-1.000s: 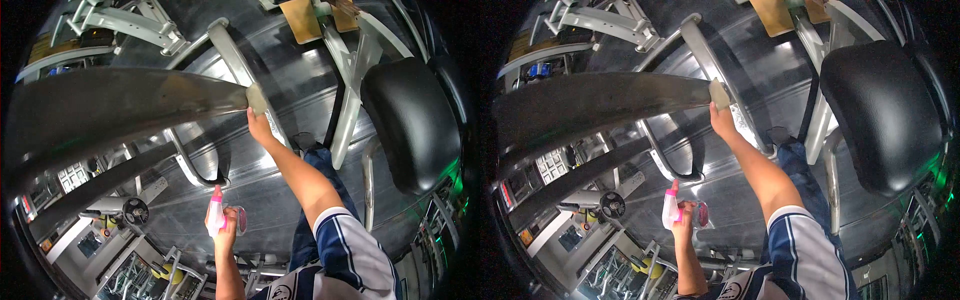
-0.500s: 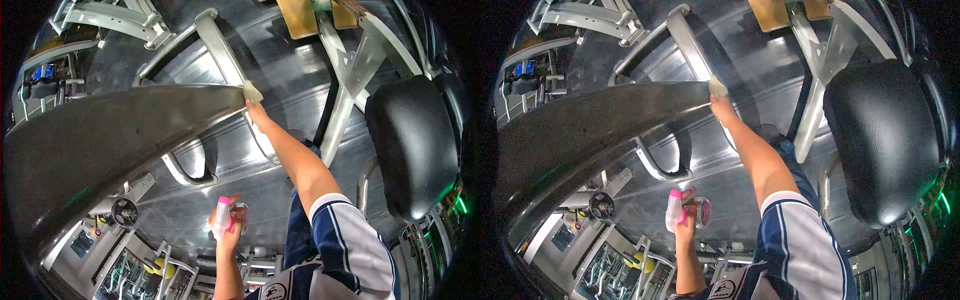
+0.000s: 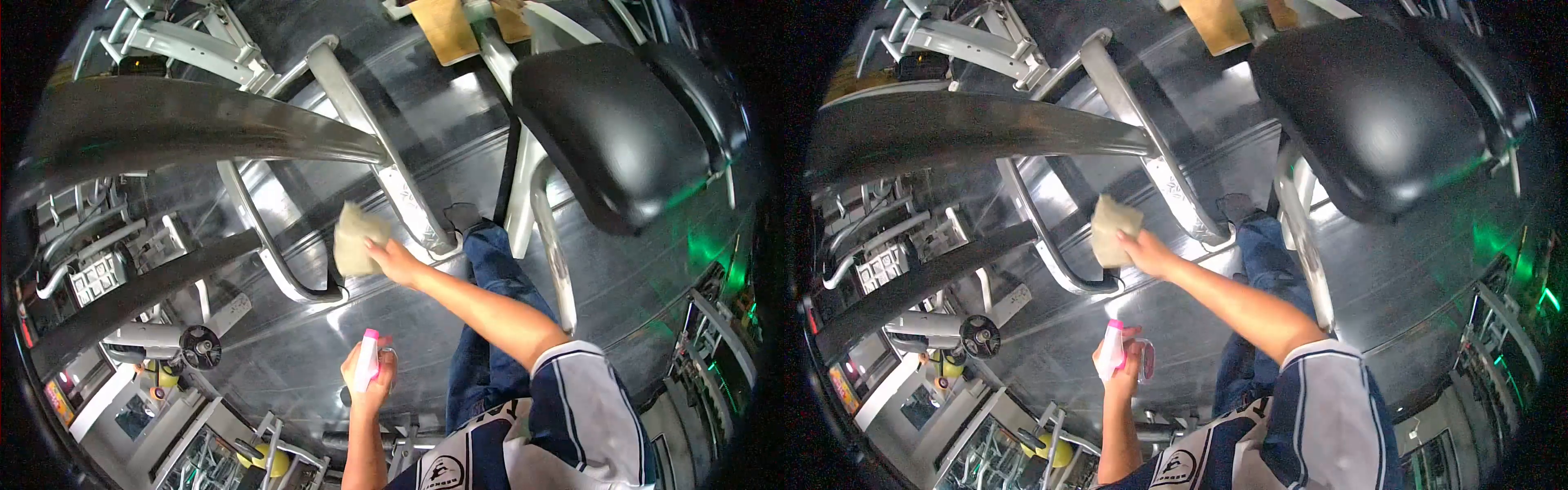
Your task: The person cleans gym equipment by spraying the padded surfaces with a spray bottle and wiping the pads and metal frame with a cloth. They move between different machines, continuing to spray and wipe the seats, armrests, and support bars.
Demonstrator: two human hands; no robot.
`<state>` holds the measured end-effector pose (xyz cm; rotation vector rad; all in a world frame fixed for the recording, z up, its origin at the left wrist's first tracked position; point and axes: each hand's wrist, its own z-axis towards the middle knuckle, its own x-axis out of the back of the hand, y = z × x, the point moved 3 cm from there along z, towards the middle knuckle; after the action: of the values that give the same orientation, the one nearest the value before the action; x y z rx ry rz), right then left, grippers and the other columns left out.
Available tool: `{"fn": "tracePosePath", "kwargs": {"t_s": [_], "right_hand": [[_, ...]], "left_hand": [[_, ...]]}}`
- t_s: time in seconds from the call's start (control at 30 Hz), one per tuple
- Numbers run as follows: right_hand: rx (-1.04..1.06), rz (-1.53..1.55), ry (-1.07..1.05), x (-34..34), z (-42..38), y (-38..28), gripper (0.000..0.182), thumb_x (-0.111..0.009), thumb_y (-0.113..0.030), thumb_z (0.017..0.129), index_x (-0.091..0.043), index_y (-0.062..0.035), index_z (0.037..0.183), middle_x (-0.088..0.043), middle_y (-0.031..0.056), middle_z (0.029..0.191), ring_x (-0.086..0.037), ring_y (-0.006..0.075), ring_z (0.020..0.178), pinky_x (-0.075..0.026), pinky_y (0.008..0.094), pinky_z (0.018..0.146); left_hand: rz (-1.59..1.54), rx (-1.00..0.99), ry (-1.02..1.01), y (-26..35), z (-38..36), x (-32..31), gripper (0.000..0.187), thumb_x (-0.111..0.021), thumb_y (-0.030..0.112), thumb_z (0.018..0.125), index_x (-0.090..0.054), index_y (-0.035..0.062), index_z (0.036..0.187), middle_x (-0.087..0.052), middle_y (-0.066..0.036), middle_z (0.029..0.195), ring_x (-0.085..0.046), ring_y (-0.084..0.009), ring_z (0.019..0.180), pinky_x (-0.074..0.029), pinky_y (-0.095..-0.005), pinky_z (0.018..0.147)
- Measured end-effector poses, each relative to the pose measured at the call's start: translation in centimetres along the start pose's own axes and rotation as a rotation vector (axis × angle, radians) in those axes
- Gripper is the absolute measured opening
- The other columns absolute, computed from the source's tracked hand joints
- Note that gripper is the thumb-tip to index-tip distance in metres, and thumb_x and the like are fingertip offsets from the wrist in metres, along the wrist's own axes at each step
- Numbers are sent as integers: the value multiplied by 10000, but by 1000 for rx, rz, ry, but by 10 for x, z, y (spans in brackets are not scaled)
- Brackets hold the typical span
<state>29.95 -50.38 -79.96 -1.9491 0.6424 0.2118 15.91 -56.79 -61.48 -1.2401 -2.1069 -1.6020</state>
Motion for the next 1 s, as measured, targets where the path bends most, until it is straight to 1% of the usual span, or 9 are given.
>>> {"fn": "tracePosePath", "kwargs": {"t_s": [0.03,0.1,0.17,0.23,0.27,0.33,0.47,0.87,1.0], "right_hand": [[-156,-139,-175,13,-20,16,474,-451,-399,1050,-539,-14,1312,-634,86,1170,-566,153,1087,-446,334,963],[-133,-373,-204,47,-63,50,451,-453,-392,1051,-551,-25,1293,-660,73,1064,-597,149,972,-481,333,895],[-29,-290,-38,83,-122,40,470,-480,-430,1026,-636,2,1122,-695,112,913,-635,191,854,-496,381,770],[-319,-226,162,137,-165,116,430,-497,-415,1020,-660,-18,1033,-649,54,795,-571,174,721,-462,379,663],[-126,-197,268,152,-192,95,392,-507,-399,1015,-656,-40,965,-580,8,718,-505,155,653,-420,379,603],[-198,-89,614,175,-248,76,371,-499,-368,1015,-631,-24,976,-587,23,849,-516,141,822,-440,325,744],[-256,-163,644,233,-320,77,481,-466,-387,1042,-553,13,1294,-629,68,1202,-553,169,1100,-420,310,969],[-134,190,765,207,-340,-10,523,-481,-375,1038,-458,-1,1403,-540,75,1354,-474,178,1262,-336,324,1081],[163,427,851,188,-317,-59,624,-479,-401,1034,-307,-17,1495,-409,92,1485,-381,210,1363,-267,362,1153]], "left_hand": [[37,-60,-18,2,-6,-1,226,-675,91,749,-715,30,963,-715,-96,863,-646,-226,659,-535,-344,675],[38,-164,-31,19,-13,-5,214,-686,100,765,-712,25,963,-721,-103,874,-663,-227,683,-542,-339,689],[41,-257,-48,37,-22,-11,204,-696,109,780,-709,20,964,-727,-111,885,-680,-228,708,-549,-335,703],[-25,-279,-29,49,-30,-19,203,-710,161,824,-701,10,959,-735,-117,874,-709,-233,737,-559,-333,710],[-21,-294,-35,52,-34,-25,203,-710,161,824,-701,10,959,-735,-117,874,-709,-233,737,-559,-333,710],[-97,-287,-40,55,-40,-38,211,-706,192,852,-697,11,959,-738,-105,845,-718,-237,725,-564,-328,706],[-118,-380,-111,83,-43,-54,205,-718,210,845,-706,39,957,-718,-94,780,-706,-219,682,-553,-326,666],[-6,-394,-241,118,-43,-81,206,-736,232,822,-710,40,892,-659,-71,676,-641,-191,574,-495,-312,567],[1,-310,-204,114,-43,-75,225,-732,238,834,-715,23,898,-628,-59,649,-578,-139,542,-455,-290,542]]}}
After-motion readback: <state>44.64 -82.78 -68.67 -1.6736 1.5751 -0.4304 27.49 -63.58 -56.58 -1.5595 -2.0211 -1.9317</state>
